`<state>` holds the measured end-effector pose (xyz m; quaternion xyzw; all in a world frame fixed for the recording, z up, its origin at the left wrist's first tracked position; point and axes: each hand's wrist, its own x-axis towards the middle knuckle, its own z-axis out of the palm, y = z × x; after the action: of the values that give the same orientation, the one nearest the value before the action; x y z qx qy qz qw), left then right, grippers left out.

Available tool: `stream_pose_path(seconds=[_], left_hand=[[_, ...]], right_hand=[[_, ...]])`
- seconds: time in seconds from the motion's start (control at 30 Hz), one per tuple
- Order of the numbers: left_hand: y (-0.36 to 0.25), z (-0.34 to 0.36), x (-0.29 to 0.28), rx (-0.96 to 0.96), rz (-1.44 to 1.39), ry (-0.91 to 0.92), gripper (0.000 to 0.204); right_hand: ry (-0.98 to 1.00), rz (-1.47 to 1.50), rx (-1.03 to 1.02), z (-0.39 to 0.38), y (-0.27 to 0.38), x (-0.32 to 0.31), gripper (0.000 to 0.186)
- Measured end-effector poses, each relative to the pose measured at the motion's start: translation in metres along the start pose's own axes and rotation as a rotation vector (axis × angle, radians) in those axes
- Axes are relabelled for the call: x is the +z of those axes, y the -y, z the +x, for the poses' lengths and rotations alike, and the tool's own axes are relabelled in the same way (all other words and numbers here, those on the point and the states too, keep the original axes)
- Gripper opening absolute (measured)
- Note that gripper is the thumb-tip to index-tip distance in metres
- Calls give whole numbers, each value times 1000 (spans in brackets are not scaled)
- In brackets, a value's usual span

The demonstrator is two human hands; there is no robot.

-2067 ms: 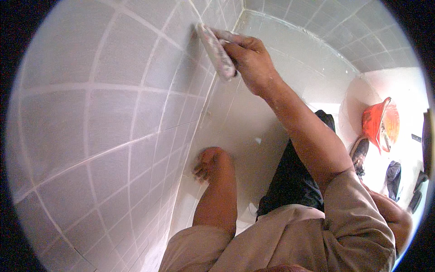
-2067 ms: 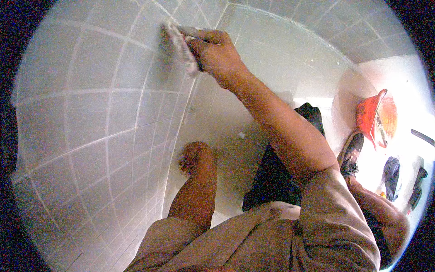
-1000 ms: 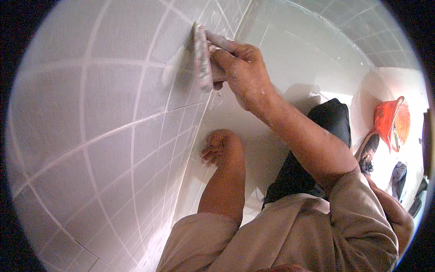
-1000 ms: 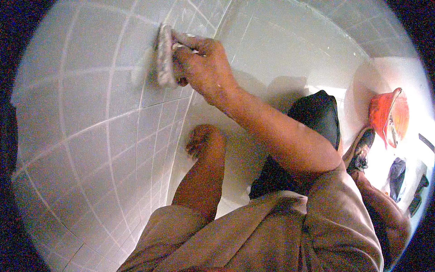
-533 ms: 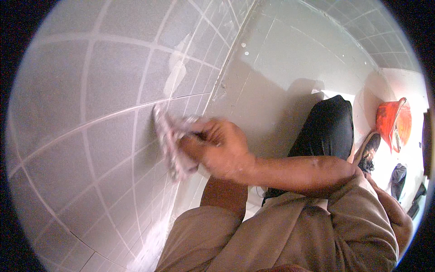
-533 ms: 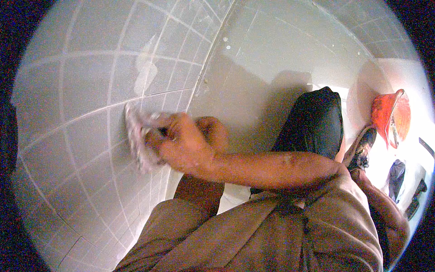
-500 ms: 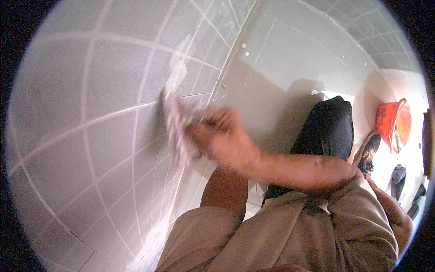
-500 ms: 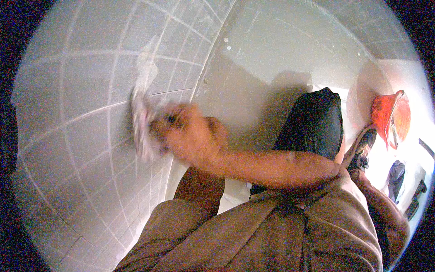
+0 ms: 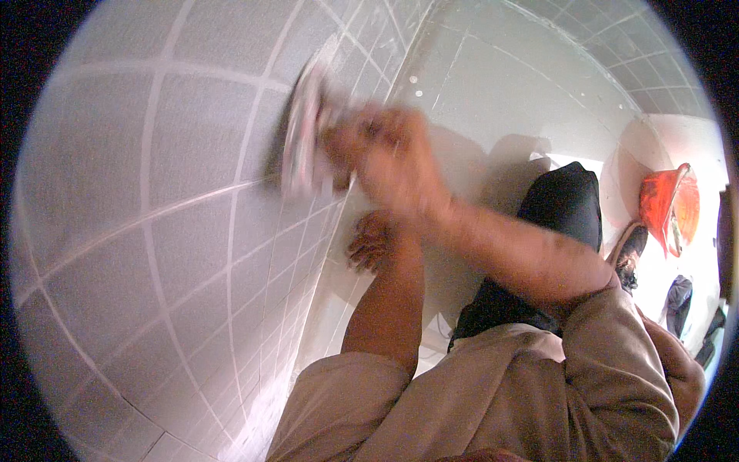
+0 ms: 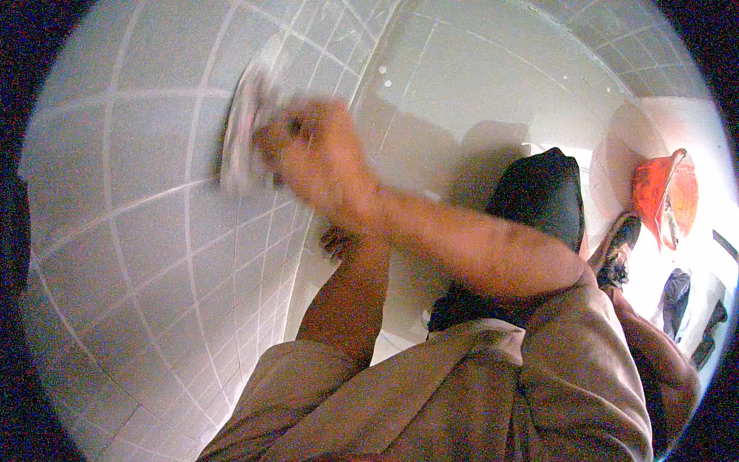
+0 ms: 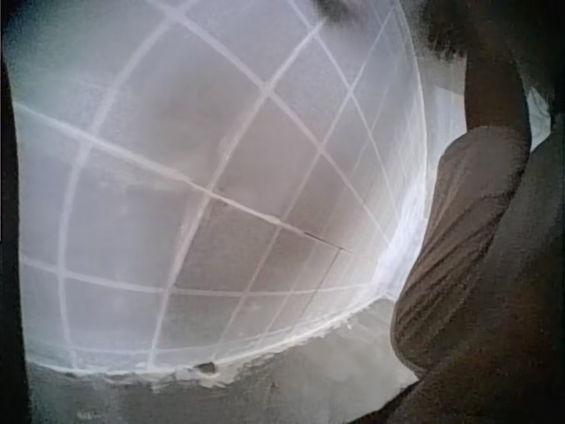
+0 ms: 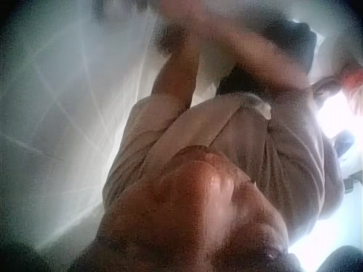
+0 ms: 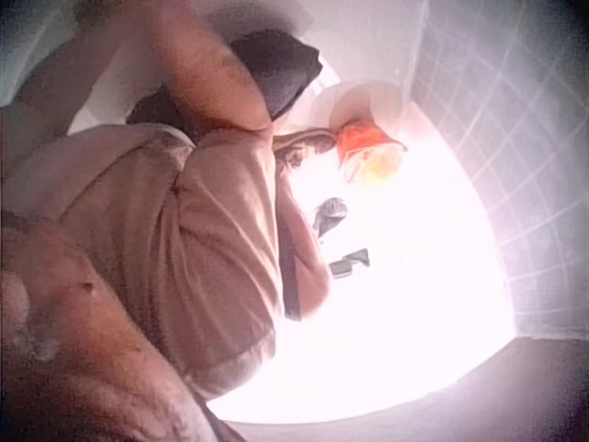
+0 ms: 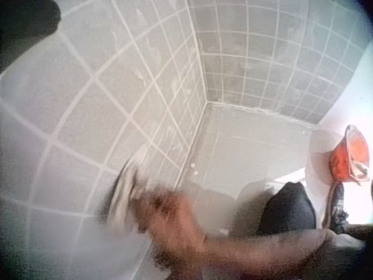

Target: The person applies grout to the gaps between wall tiles using a rubber float, scoops more grout from a bucket, and continues spreading it across the tile surface.

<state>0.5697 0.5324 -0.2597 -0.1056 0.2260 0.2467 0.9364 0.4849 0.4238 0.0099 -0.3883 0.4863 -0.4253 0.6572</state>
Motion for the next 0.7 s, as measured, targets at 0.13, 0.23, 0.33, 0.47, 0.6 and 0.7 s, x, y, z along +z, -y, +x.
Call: stream_pose_path(seconds=[0.13, 0.23, 0.33, 0.47, 0.6, 0.7], left_hand=[[0, 11, 9, 38, 107, 41, 56], [-2, -10, -2, -9, 250, 17, 56], [-8, 17, -25, -62, 409, 22, 56], [-20, 118, -49, -278, -776, 334, 59], [-9, 27, -39, -239, -1565, -151, 61], [0, -4, -9, -60, -1520, -310, 62]], right_hand=[[120, -159, -38, -24, -9, 5, 30], [-139, -710, -579, 72, 17, -82, 32], [-114, -1099, -735, 96, 28, -90, 23], [105, -343, -208, 17, -10, -11, 27], [-133, -628, -371, 80, -10, -93, 30], [-99, -849, -489, 105, -4, -97, 29]])
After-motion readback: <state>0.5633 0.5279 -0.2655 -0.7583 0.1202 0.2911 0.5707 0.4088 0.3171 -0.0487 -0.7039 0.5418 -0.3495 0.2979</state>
